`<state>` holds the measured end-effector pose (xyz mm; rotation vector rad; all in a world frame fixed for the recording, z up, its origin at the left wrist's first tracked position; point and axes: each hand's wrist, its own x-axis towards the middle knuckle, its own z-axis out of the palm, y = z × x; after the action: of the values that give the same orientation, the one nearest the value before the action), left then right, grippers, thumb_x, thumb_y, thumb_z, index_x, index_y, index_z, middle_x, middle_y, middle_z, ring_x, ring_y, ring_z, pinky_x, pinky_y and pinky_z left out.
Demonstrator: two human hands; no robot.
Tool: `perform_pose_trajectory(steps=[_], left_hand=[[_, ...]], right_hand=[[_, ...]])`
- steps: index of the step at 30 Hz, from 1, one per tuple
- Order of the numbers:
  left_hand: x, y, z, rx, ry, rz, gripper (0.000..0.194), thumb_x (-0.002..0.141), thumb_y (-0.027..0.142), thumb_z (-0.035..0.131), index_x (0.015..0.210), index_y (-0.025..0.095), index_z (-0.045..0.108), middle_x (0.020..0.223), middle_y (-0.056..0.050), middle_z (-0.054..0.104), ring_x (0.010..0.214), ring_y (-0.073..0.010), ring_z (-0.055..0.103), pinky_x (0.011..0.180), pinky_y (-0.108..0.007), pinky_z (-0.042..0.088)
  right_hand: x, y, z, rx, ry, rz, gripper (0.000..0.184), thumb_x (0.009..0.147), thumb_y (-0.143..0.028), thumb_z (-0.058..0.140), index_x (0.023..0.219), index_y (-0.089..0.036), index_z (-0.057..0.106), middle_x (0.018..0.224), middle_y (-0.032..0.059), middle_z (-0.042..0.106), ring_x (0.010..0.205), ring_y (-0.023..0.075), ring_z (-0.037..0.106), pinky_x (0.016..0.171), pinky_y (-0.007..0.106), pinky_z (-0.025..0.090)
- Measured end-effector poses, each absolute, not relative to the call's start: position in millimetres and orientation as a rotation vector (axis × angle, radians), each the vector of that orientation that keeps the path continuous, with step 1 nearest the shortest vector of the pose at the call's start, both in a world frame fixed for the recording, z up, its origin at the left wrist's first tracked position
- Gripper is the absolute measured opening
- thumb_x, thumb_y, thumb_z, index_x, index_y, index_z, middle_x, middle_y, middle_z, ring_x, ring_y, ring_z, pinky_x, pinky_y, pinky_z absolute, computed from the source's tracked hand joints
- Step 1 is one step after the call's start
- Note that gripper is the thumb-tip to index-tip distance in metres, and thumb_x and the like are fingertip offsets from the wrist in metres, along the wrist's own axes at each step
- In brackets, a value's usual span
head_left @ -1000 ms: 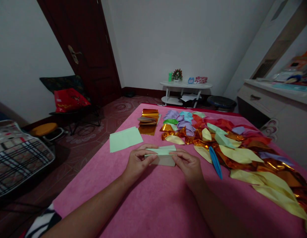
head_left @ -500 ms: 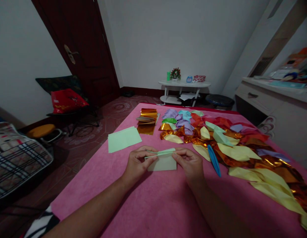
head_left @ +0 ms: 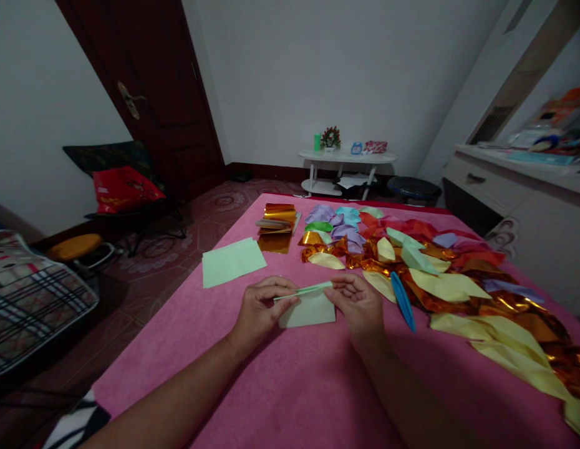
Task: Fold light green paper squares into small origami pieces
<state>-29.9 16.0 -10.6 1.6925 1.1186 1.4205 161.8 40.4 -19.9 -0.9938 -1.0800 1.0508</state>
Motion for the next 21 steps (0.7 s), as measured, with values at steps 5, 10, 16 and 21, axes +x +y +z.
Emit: perform_pose_trajectory(steps=[5,10,16,21], left_hand=[[-30.0,15.5,-9.3,1.697,1.096,1.434,0.007,0.076,0.022,0.07,0.074,0.02,0.077,0.083,-0.007,0.07,0.077,-0.018,0.065,0.07,-0.03,0.053],[-30.6,15.6,-8.3,1.696,1.129,1.412,0.011,0.079,0.023,0.067,0.078,0.02,0.077,0.086,-0.008,0.07,0.08,-0.018,0.065,0.073,-0.03,0.052],[-31.8,19.3,-8.2,1.752,1.238,1.507,0.009,0.078,0.023,0.069,0.074,0.022,0.076,0.08,-0.005,0.072,0.079,-0.0183,0.064,0.078,-0.034,0.05],[-32.5,21.1,-9.1,1.887,1.255,1.569,0.007,0.075,0.02,0.072,0.07,0.023,0.075,0.074,-0.003,0.073,0.077,-0.0182,0.062,0.081,-0.036,0.046]], right_hand=[[162.5,40.4,-23.6,-1.042,-1.102,1.082,0.031,0.059,-0.026,0.079,0.088,-0.018,0.073,0.072,0.0022,0.068,0.063,0.0143,0.062,0.057,0.025,0.052],[166.1,39.5,-29.2,-1.1,-1.223,0.94,0.017,0.068,-0.028,0.075,0.081,-0.019,0.074,0.074,0.0029,0.069,0.061,0.0136,0.06,0.056,0.025,0.049],[166.6,39.8,-27.4,-1.079,-1.19,0.883,0.014,0.068,-0.028,0.075,0.078,-0.018,0.072,0.075,0.0031,0.069,0.066,0.0158,0.063,0.06,0.026,0.051],[167.0,41.7,-29.0,-1.097,-1.184,0.859,0.014,0.067,-0.028,0.075,0.077,-0.019,0.072,0.074,0.0024,0.069,0.064,0.0158,0.062,0.059,0.026,0.051]])
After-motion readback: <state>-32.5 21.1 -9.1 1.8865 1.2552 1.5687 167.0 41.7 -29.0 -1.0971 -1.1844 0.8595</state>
